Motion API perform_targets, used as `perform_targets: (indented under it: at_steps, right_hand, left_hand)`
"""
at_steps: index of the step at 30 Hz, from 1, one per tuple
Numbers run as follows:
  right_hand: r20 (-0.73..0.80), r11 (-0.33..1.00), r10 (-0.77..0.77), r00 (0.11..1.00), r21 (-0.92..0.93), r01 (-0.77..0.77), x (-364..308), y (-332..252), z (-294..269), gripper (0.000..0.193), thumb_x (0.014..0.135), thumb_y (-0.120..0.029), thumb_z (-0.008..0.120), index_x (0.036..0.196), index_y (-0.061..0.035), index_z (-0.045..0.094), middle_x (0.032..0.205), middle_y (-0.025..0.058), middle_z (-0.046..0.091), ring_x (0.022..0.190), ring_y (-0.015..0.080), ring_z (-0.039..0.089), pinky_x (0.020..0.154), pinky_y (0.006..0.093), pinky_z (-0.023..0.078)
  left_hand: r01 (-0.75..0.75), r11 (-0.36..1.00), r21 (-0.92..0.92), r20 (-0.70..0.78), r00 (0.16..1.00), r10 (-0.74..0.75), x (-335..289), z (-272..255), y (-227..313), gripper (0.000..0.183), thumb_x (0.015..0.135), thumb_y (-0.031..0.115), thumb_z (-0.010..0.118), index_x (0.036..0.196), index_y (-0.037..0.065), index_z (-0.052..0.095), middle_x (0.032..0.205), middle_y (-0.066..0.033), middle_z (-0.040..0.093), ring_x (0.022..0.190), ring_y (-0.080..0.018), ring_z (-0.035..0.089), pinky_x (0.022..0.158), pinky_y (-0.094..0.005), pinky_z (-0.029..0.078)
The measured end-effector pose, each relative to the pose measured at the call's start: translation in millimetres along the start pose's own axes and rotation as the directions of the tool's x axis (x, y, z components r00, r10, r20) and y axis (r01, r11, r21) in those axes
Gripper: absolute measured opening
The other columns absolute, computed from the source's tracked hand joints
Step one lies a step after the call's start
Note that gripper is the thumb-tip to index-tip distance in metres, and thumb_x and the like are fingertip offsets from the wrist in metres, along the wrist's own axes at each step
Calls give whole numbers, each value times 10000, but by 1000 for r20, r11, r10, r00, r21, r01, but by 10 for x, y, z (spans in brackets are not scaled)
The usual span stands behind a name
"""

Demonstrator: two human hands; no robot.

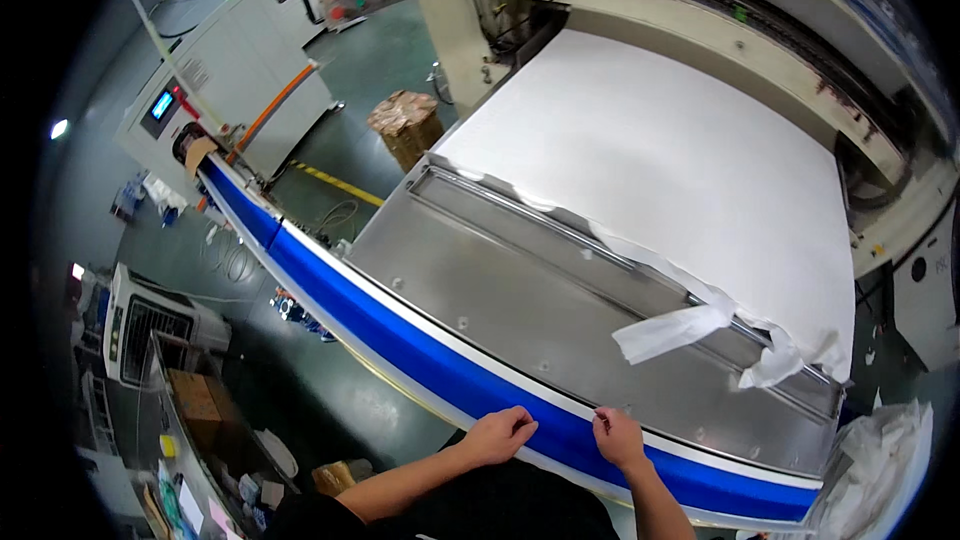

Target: The person repeatedly folds a large white fabric sheet on a metal table in a factory setting. They align the edges and fold the fabric over itself multiple times, stacking the folded layers on the table.

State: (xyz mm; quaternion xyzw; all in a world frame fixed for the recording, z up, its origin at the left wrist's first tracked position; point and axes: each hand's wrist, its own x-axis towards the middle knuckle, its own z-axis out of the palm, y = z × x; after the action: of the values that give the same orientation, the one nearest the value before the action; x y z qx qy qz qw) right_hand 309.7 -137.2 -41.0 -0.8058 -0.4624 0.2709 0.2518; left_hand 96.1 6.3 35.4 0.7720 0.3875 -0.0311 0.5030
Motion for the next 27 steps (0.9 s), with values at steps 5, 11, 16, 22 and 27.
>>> perform_targets:
  at_steps: [5,11,16,22,27]
  right_hand:
    - [31,998,-57,998,37,56,561,-186,-63,211,842,-227,578,961,-62,634,821,141,649,743,306,634,667,393,500]
    - [59,999,-48,997,-12,49,1377,-613,-98,214,849,-255,568,963,-82,623,800,143,636,734,334,620,668,428,490]
    - [119,998,-59,991,29,56,2248,-1005,43,229,852,-266,561,953,-69,620,844,161,644,769,349,623,676,430,489]
    - [98,980,-199,975,-3,201,3652,-1669,329,226,852,-238,561,962,-48,614,852,167,651,796,365,619,710,430,487]
    - [52,963,-262,964,82,258,4747,-2266,502,215,848,-226,557,939,-40,615,861,161,657,809,329,634,731,410,494]
  left_hand:
    - [90,996,17,-92,992,-89,229,-369,-226,277,888,299,560,947,32,602,859,-154,643,805,-325,620,703,-405,486]
    - [-85,993,87,-235,966,103,1108,-1050,-639,214,870,252,578,925,46,592,856,-152,621,805,-327,611,697,-395,487]
    - [-117,924,364,-326,913,244,1994,-1643,-950,231,824,197,592,1005,58,552,1046,-152,568,935,-345,568,785,-428,468]
    - [-195,792,579,-385,791,476,2691,-2125,-1235,450,808,247,597,1205,66,483,1286,-139,457,1212,-340,427,1004,-447,349]
    - [-189,800,569,-368,812,453,2920,-2123,-1437,498,841,309,568,1261,63,465,1345,-135,423,1311,-316,334,1100,-472,229]
